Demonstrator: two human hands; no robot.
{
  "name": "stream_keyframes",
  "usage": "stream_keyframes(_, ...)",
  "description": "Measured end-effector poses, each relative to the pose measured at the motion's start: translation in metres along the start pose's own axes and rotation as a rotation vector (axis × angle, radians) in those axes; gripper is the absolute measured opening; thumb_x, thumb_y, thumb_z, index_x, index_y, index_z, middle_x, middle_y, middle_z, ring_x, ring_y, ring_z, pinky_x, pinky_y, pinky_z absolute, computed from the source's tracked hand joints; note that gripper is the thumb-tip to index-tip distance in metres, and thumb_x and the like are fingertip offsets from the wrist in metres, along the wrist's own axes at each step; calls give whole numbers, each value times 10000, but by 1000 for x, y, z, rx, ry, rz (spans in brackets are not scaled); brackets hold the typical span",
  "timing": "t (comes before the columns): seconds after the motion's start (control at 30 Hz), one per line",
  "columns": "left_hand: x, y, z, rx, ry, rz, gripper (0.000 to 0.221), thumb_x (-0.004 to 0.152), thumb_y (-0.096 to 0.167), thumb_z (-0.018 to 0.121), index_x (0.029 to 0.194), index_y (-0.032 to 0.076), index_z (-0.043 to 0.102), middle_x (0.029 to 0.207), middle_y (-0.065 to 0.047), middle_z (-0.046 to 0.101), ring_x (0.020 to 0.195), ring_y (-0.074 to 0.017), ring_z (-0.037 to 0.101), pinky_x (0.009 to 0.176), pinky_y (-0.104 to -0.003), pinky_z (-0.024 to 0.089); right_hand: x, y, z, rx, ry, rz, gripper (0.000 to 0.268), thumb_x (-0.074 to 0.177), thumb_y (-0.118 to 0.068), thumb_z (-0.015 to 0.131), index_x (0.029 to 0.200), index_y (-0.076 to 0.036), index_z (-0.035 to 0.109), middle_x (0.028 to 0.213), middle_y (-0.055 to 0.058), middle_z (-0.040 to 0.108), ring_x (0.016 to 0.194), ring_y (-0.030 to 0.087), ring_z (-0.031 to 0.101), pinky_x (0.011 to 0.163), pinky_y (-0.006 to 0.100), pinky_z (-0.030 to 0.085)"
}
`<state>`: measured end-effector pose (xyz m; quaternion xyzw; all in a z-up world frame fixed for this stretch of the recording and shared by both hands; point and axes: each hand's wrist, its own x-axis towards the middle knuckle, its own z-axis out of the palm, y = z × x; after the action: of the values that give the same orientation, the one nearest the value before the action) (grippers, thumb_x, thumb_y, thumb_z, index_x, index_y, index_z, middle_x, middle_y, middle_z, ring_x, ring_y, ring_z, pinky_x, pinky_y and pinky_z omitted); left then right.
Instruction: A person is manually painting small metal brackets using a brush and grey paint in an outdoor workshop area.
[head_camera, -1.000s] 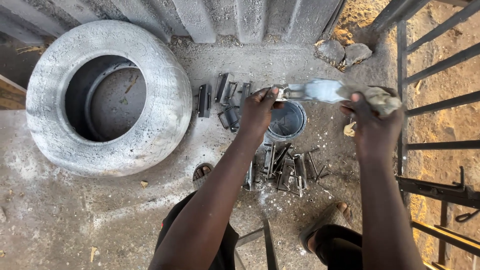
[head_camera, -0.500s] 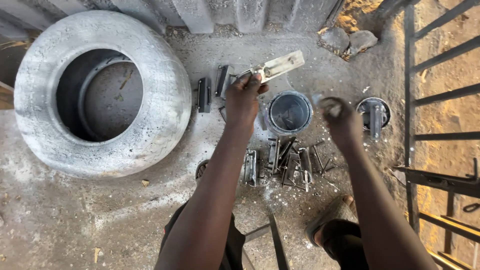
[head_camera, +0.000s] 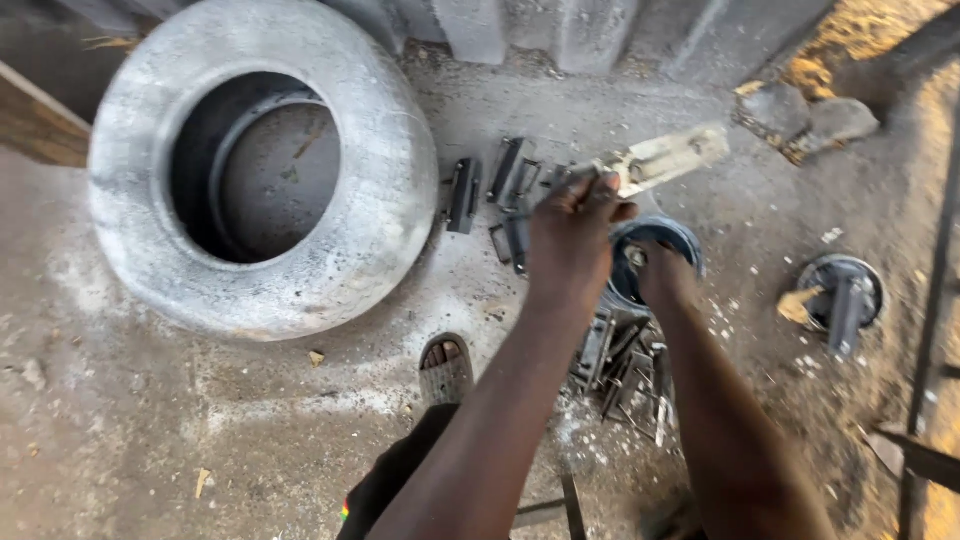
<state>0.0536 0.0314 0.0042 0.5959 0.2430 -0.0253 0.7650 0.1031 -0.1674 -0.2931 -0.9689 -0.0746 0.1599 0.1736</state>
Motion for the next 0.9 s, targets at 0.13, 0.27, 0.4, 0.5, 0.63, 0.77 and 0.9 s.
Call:
stream_keyframes(0.13, 11, -18, 2, -52, -31, 38, 520, 1094, 287, 543, 1501, -32, 489, 1227, -190, 685, 1141, -307, 704, 833, -629, 517, -13, -26, -30, 72, -34, 56, 394, 965, -92, 653, 1357, -107, 693, 1121, 245, 731, 1058, 469, 706, 852, 605, 593)
stream_keyframes(0.27, 11, -18, 1, 11, -19, 34, 540, 1098, 325, 533, 1512, -20, 491, 1131, -146, 740, 1022, -240, 717, 723, -511, 489, -30, -22, -58, 280, 73, 208, 382, 1015, -255, 644, 1362, -98, 669, 1015, 216, 748, 1014, 455, 707, 837, 624, 548)
stream_keyframes(0.4, 2, -4, 3, 20, -19, 80, 549, 1097, 310, 531, 1505, -54, 490, 1121, -176, 749, 1159, -390, 694, 809, -608, 512, -52, 4, -70, 993, 185, 345, 264, 1105, -304, 624, 1201, -57, 619, 1061, 207, 714, 879, 328, 748, 613, 402, 602)
stream_keyframes(0.5, 3, -7, 2, 9, -16, 83, 553, 1093, 298, 543, 1493, -79, 481, 1147, -185, 747, 1147, -355, 707, 803, -609, 506, -62, 31, -68, 1237, 238, 378, 346, 1129, -390, 602, 1236, -66, 549, 1106, 185, 690, 933, 315, 755, 676, 374, 598)
stream_keyframes(0.63, 5, -10, 6, 34, 12, 99, 548, 1099, 297, 536, 1500, -73, 481, 1103, -173, 757, 1155, -382, 697, 814, -627, 506, -83, 22, -92, 1501, 221, 473, 285, 1096, -446, 579, 1101, -168, 518, 1027, 113, 712, 871, 309, 770, 656, 318, 571)
stream_keyframes(0.77, 5, -16, 12, 0, -12, 123, 512, 1103, 251, 522, 1482, -90, 474, 1186, -219, 712, 1116, -339, 714, 864, -649, 553, -93, 42, -71, 1614, 171, 565, 193, 1110, -511, 493, 1119, -318, 480, 1107, 76, 708, 977, 308, 750, 718, 337, 540)
stream_keyframes(0.9, 17, -31, 10, -24, -41, 125, 510, 1100, 241, 534, 1474, -100, 467, 1277, -258, 658, 1064, -314, 732, 898, -673, 578, -95, 50, -50, 1802, 179, 649, 284, 1103, -492, 486, 1203, -228, 456, 1185, 112, 711, 996, 311, 743, 753, 329, 563)
